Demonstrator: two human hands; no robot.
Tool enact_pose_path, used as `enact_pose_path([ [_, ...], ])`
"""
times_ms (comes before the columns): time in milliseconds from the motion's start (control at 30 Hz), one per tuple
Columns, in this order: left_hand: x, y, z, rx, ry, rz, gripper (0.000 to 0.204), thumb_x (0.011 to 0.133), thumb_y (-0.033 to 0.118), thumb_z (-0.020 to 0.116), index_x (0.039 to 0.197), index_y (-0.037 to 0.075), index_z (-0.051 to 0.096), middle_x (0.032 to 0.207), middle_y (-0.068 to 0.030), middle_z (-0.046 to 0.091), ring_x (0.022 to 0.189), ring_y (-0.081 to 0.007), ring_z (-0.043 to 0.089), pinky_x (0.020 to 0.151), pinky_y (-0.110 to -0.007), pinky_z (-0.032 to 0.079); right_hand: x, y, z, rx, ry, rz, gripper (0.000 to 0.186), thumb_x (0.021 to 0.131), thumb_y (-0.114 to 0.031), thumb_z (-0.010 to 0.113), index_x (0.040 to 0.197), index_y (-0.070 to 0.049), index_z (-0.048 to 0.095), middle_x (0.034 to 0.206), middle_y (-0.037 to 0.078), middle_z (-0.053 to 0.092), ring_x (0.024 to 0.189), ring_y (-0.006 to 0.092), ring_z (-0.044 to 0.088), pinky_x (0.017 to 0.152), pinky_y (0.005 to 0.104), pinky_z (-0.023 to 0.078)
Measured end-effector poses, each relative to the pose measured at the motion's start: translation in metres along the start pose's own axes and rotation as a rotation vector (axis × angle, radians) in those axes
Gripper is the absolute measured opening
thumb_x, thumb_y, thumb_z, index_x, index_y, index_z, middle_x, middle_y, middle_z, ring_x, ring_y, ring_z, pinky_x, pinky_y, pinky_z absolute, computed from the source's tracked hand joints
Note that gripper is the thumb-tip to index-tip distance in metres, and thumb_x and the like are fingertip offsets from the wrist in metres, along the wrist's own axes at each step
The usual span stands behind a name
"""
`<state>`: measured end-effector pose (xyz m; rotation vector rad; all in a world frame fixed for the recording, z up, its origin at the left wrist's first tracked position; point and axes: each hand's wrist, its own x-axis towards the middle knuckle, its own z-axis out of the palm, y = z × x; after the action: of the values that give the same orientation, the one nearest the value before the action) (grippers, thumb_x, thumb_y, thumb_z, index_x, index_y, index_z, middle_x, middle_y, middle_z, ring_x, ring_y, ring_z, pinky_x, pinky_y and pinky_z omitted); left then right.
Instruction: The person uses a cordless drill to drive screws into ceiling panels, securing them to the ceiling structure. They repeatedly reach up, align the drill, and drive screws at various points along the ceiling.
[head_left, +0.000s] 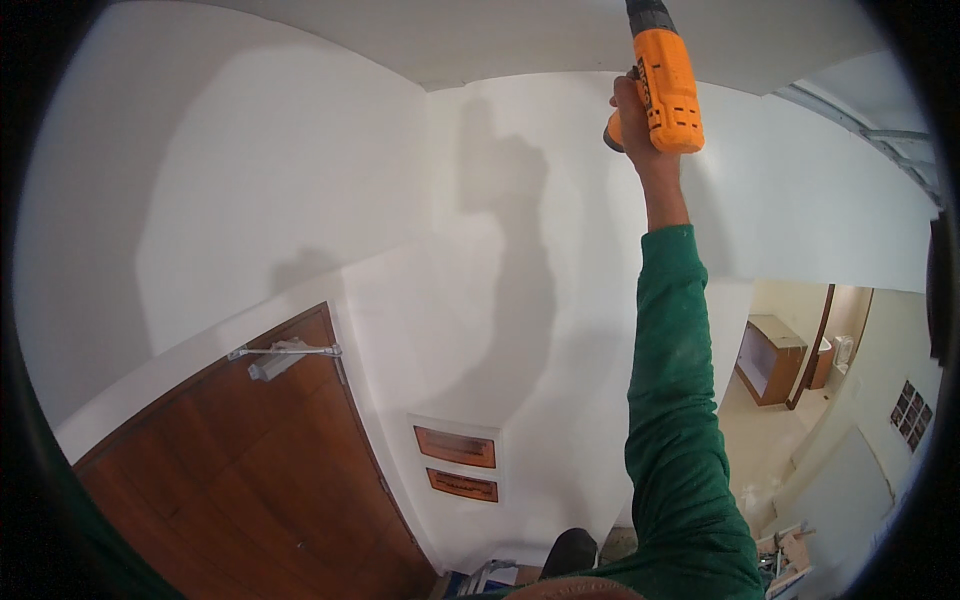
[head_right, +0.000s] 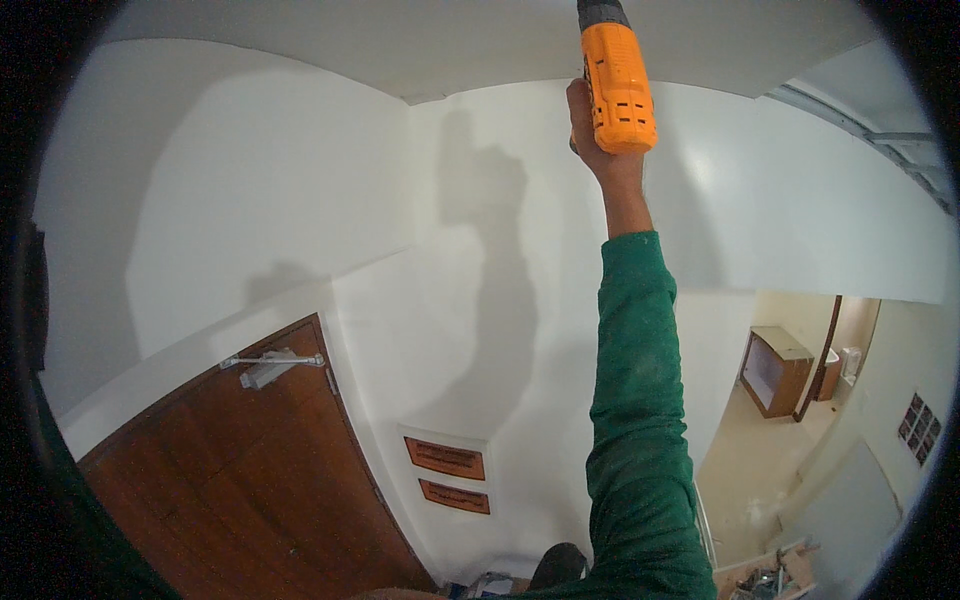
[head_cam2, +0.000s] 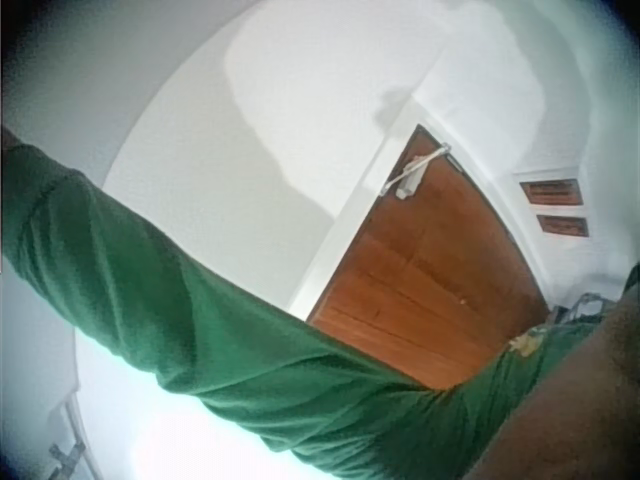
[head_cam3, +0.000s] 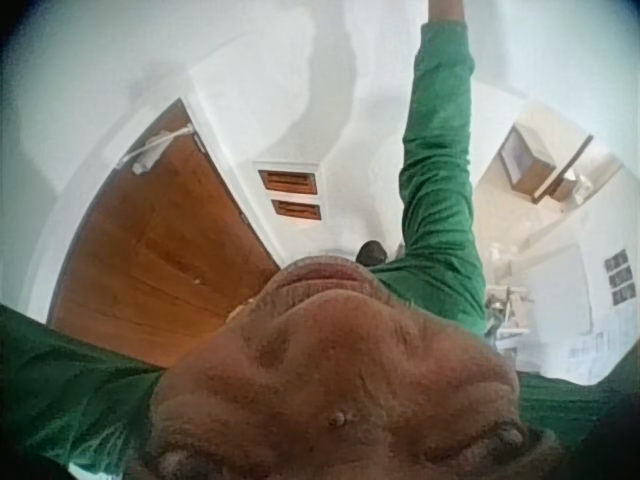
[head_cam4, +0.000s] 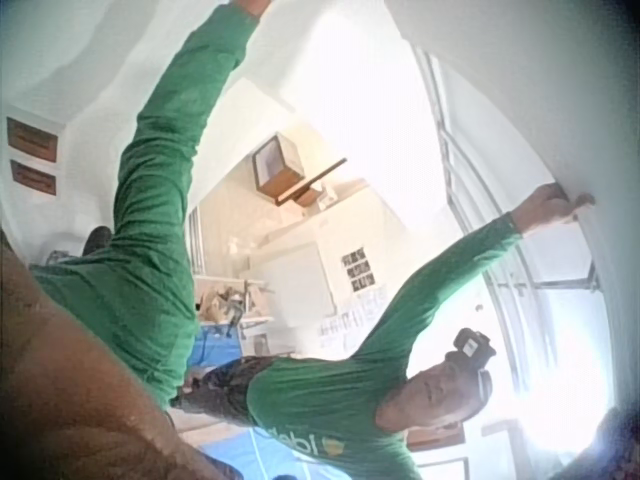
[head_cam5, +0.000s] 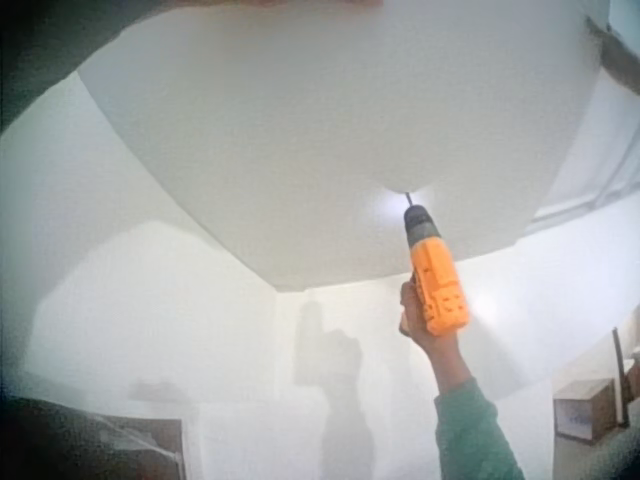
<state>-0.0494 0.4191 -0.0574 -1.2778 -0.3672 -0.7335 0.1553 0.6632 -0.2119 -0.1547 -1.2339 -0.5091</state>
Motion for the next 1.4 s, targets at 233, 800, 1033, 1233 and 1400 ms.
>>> enact_pose_path([
  [233, 0.002, 0.0, -0.001, 0.006, -0.006, 0.0, 0.066, 0.095, 0.042, 0.065, 0.149, 0.018, 0.035, 0.153, -0.0133, 0.028, 0.14, -0.0302, 0.022, 0.118, -0.053, 0.017, 0.001, 0.006, 0.0, -0.075, 0.011, -0.028, 0.026, 0.098, -0.032, 0.072, 0.104, -0.008, 0.065, 0.083, 0.002, 0.067, 0.071, 0.0169, 0.068, 0.067, 0.036, 0.057],
  [800, 0.007, -0.003, -0.003, 0.012, -0.019, 0.011, 0.072, 0.094, 0.044, 0.066, 0.152, 0.02, 0.031, 0.157, -0.0129, 0.024, 0.144, -0.0305, 0.017, 0.121, -0.054, 0.014, 0.009, -0.005, 0.002, -0.099, 0.023, -0.099, 0.02, 0.094, -0.02, 0.076, 0.102, -0.006, 0.064, 0.087, 0.005, 0.068, 0.073, 0.0185, 0.068, 0.068, 0.0348, 0.059],
  [1033, 0.004, -0.002, -0.003, 0.0, -0.016, 0.002, 0.074, 0.093, 0.045, 0.067, 0.153, 0.021, 0.03, 0.159, -0.0127, 0.022, 0.146, -0.0306, 0.015, 0.122, -0.054, 0.012, 0.011, 0.003, -0.003, -0.191, 0.059, -0.21, 0.02, 0.095, -0.021, 0.074, 0.104, -0.007, 0.064, 0.083, 0.003, 0.067, 0.07, 0.0172, 0.066, 0.068, 0.0351, 0.058],
  [1233, 0.005, -0.002, -0.002, 0.0, -0.024, 0.002, 0.076, 0.093, 0.046, 0.067, 0.154, 0.021, 0.029, 0.16, -0.0126, 0.02, 0.147, -0.0307, 0.013, 0.122, -0.054, 0.011, 0.012, -0.003, -0.004, -0.162, 0.05, -0.203, 0.019, 0.097, -0.025, 0.07, 0.103, -0.008, 0.065, 0.079, 0.001, 0.065, 0.068, 0.0147, 0.064, 0.067, 0.0339, 0.056],
  [1400, 0.005, -0.002, 0.0, -0.008, -0.019, -0.002, 0.078, 0.093, 0.047, 0.068, 0.155, 0.022, 0.028, 0.162, -0.0124, 0.019, 0.148, -0.0307, 0.012, 0.123, -0.054, 0.009, 0.011, 0.002, -0.005, -0.176, 0.047, -0.166, 0.02, 0.096, -0.025, 0.071, 0.103, -0.007, 0.065, 0.08, 0.002, 0.066, 0.067, 0.0155, 0.064, 0.066, 0.0338, 0.055],
])
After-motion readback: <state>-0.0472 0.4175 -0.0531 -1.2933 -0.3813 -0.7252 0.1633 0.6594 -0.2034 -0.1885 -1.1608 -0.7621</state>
